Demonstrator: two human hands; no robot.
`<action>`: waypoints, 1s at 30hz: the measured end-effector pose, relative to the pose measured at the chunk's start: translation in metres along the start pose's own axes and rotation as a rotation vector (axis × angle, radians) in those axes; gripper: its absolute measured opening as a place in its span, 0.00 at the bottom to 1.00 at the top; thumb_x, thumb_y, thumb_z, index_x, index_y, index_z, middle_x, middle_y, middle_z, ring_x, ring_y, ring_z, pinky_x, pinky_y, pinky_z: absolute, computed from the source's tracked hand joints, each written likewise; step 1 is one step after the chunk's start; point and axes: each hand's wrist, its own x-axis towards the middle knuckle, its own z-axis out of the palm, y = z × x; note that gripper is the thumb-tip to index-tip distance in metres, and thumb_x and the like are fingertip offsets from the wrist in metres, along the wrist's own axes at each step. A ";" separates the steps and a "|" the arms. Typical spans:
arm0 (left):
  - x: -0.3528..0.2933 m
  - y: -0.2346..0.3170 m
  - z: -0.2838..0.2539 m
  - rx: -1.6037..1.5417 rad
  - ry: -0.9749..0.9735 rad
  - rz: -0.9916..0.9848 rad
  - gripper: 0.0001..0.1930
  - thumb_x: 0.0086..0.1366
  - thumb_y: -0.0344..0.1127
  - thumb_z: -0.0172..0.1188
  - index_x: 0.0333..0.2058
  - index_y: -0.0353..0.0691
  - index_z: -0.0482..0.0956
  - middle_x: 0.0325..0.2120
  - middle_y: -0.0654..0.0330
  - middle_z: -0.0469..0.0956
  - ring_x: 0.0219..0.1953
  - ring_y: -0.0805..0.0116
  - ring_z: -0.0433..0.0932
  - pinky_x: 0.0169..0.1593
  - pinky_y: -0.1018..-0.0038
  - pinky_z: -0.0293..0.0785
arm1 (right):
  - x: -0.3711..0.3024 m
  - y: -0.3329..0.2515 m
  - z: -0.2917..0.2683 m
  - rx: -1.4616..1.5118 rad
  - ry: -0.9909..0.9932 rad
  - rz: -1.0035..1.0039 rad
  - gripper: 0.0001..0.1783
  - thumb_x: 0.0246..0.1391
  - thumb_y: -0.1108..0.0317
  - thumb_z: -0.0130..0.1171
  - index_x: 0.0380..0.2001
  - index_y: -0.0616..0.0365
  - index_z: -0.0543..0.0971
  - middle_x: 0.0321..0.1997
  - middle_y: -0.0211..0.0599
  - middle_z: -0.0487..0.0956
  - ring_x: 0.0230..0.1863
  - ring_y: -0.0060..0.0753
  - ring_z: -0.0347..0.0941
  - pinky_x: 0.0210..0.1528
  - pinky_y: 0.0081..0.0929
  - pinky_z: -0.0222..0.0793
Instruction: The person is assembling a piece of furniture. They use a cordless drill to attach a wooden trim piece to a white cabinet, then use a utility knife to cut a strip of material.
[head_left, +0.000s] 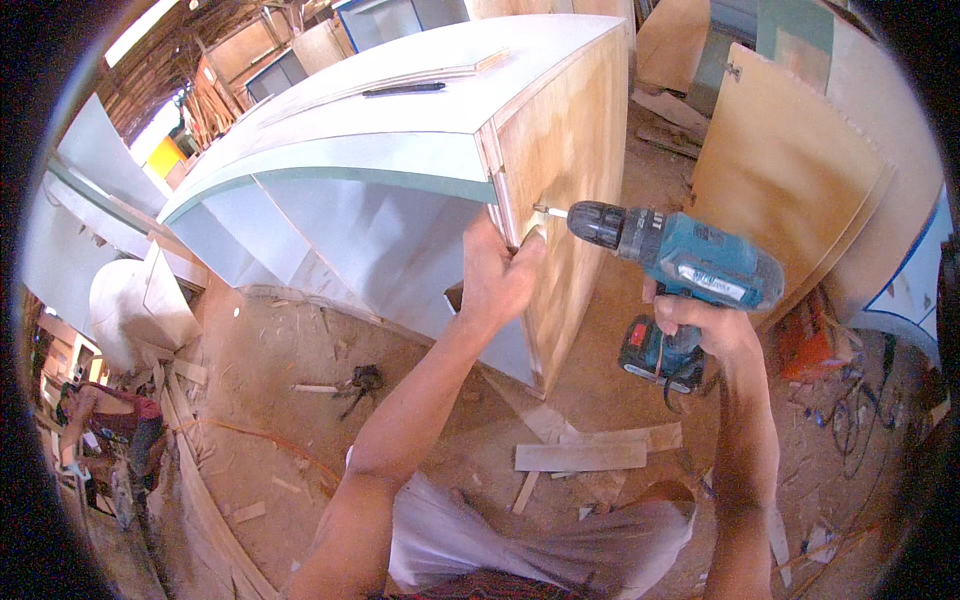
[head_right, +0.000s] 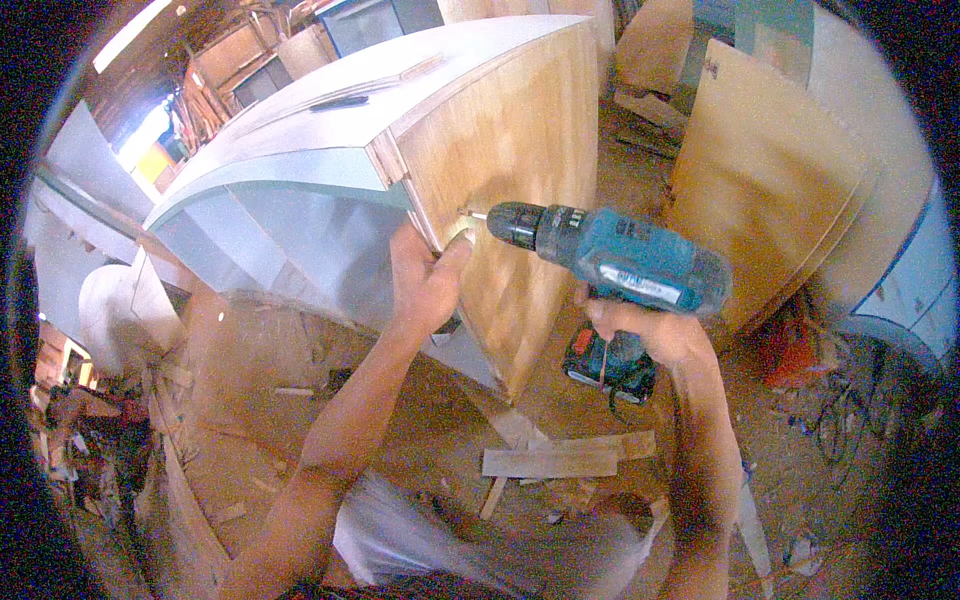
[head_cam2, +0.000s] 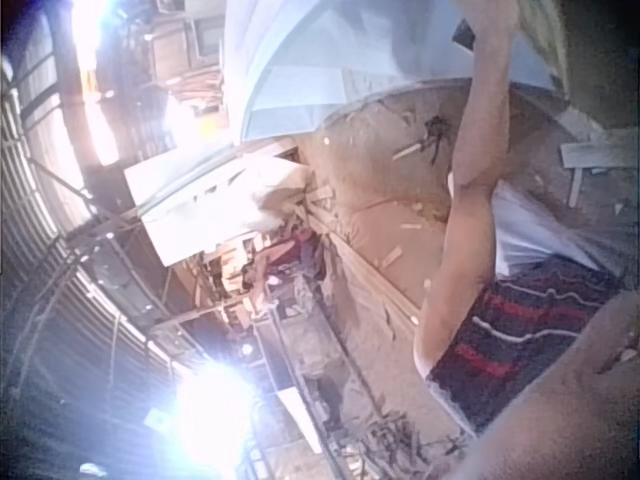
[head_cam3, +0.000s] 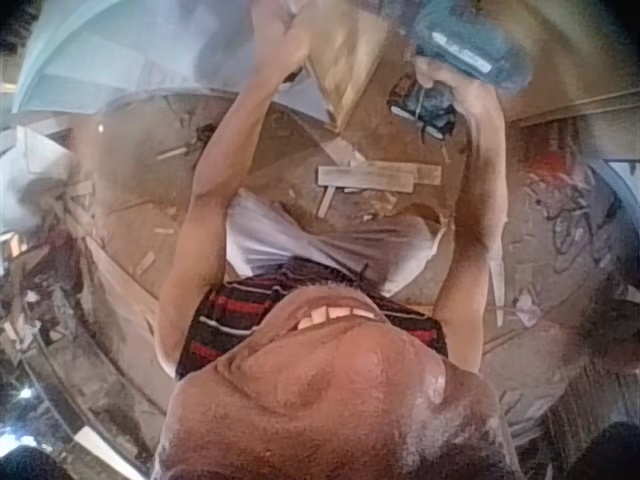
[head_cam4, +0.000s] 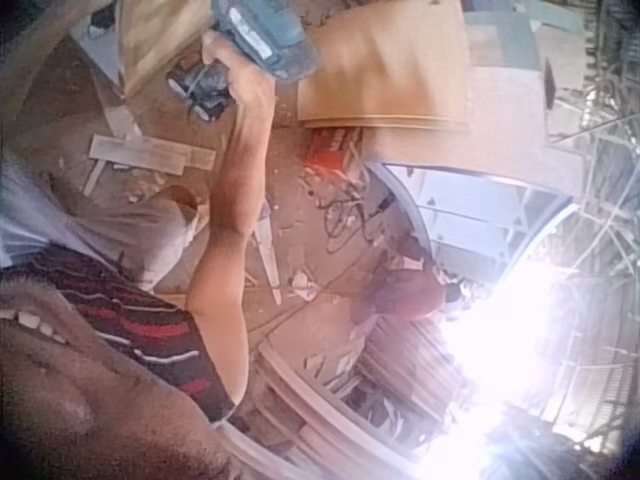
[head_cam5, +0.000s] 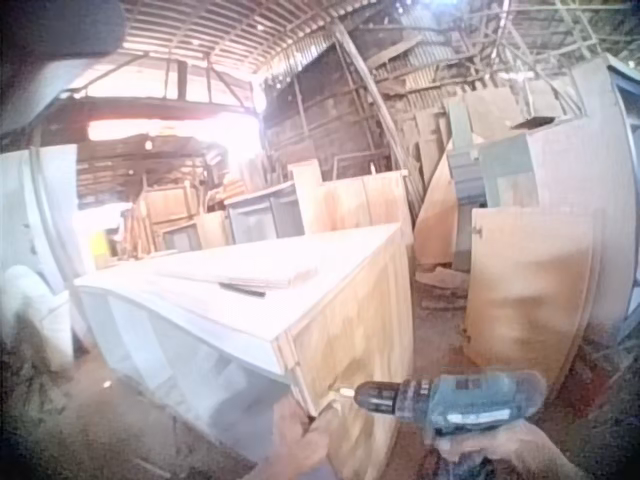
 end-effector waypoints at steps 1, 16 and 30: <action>0.000 0.000 -0.001 0.019 -0.017 -0.018 0.16 0.58 0.25 0.57 0.47 0.30 0.77 0.42 0.54 0.82 0.44 0.66 0.80 0.49 0.67 0.74 | -0.001 -0.001 0.002 -0.053 0.034 -0.011 0.22 0.38 0.67 0.68 0.39 0.60 0.76 0.28 0.37 0.77 0.19 0.25 0.68 0.21 0.23 0.64; 0.001 -0.008 0.004 0.034 0.020 0.019 0.17 0.54 0.24 0.55 0.44 0.28 0.75 0.34 0.49 0.80 0.39 0.65 0.79 0.46 0.67 0.73 | 0.005 -0.004 0.002 0.053 -0.027 -0.012 0.20 0.38 0.65 0.69 0.35 0.60 0.76 0.24 0.33 0.73 0.17 0.23 0.65 0.20 0.24 0.63; 0.003 -0.017 -0.002 0.033 -0.042 0.020 0.17 0.57 0.28 0.58 0.46 0.31 0.74 0.31 0.48 0.80 0.32 0.59 0.79 0.39 0.64 0.74 | 0.003 0.011 0.009 0.114 0.050 -0.011 0.25 0.39 0.61 0.70 0.41 0.62 0.76 0.22 0.32 0.73 0.19 0.24 0.67 0.22 0.24 0.63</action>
